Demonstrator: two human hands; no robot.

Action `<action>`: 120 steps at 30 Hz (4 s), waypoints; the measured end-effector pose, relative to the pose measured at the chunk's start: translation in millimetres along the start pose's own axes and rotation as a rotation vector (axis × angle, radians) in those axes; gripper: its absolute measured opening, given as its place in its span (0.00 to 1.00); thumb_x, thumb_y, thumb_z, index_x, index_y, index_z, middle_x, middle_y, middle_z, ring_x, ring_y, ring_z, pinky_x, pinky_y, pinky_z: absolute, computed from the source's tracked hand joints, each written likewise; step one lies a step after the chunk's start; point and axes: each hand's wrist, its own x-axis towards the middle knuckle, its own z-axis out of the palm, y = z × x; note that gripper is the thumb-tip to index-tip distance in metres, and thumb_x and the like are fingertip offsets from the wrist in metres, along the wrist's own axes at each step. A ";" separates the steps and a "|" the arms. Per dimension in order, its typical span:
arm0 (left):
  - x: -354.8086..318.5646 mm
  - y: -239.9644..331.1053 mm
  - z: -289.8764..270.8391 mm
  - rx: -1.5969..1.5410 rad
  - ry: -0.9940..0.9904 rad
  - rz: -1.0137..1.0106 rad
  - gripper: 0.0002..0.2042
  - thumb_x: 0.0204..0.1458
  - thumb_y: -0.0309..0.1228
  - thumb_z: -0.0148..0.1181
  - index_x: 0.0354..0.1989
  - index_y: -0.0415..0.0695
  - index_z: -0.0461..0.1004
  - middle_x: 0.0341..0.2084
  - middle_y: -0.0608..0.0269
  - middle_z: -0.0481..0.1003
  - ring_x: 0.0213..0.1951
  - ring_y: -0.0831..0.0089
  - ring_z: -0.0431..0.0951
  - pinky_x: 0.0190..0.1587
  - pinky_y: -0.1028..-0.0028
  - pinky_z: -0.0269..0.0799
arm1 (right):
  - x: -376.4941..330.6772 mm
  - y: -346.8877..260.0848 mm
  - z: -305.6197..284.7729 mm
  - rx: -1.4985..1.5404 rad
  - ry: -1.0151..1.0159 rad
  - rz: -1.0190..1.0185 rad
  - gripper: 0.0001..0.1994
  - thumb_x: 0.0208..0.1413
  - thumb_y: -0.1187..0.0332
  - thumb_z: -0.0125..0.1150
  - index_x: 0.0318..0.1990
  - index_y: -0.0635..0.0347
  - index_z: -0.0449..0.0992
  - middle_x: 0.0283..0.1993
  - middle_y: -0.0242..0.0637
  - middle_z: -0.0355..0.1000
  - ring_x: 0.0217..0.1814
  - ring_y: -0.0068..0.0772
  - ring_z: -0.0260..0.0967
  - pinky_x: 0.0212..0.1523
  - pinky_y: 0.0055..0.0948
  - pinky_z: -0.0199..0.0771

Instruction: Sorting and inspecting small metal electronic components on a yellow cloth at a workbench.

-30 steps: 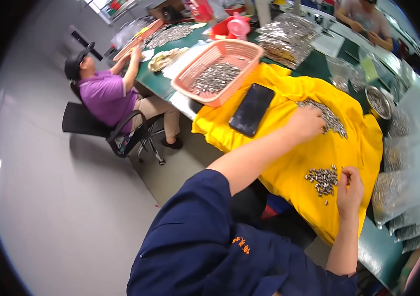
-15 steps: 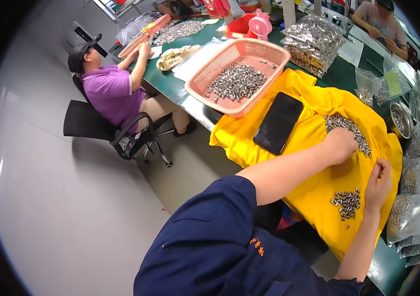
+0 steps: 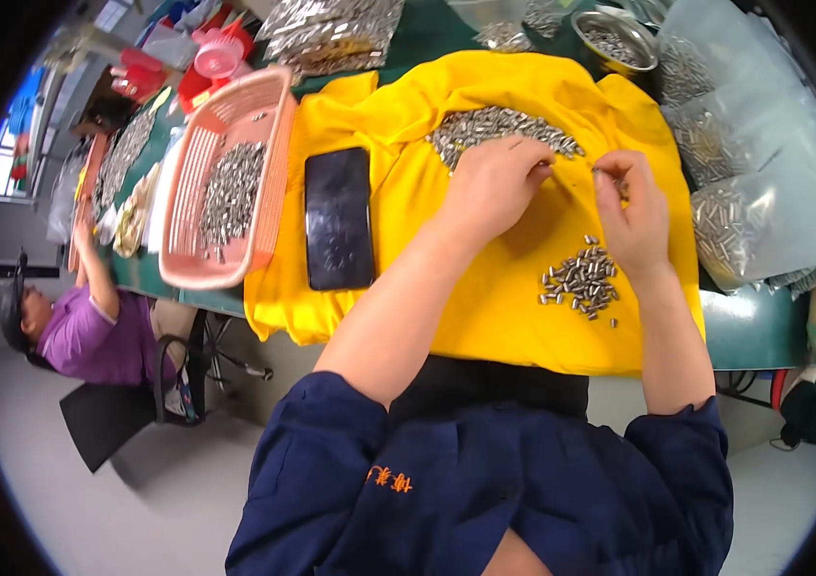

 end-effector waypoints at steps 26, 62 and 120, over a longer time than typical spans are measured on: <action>-11.3 13.1 -3.3 -1.225 -0.255 -0.479 0.08 0.45 0.21 0.54 0.35 0.36 0.71 0.27 0.61 0.73 0.30 0.76 0.73 0.36 0.79 0.69 | -5.8 -6.2 -7.1 0.466 -0.138 0.183 0.02 0.45 0.74 0.47 0.27 0.62 0.65 0.23 0.26 0.61 0.22 0.15 0.55 0.22 0.15 0.57; -8.8 15.4 -6.5 -0.389 -0.162 -0.379 0.06 0.42 0.21 0.55 0.30 0.38 0.73 0.22 0.67 0.74 0.25 0.83 0.71 0.30 0.84 0.66 | -8.7 -6.5 -0.4 -0.049 -0.244 0.060 0.03 0.43 0.74 0.47 0.26 0.60 0.62 0.20 0.42 0.65 0.23 0.44 0.64 0.24 0.35 0.62; -7.1 0.0 -19.1 0.244 -0.264 -0.025 0.07 0.37 0.26 0.57 0.28 0.42 0.74 0.26 0.58 0.70 0.33 0.61 0.70 0.37 0.71 0.65 | -0.3 0.2 -12.8 0.232 -0.031 0.255 0.04 0.46 0.72 0.48 0.29 0.63 0.65 0.23 0.31 0.64 0.23 0.20 0.58 0.25 0.20 0.60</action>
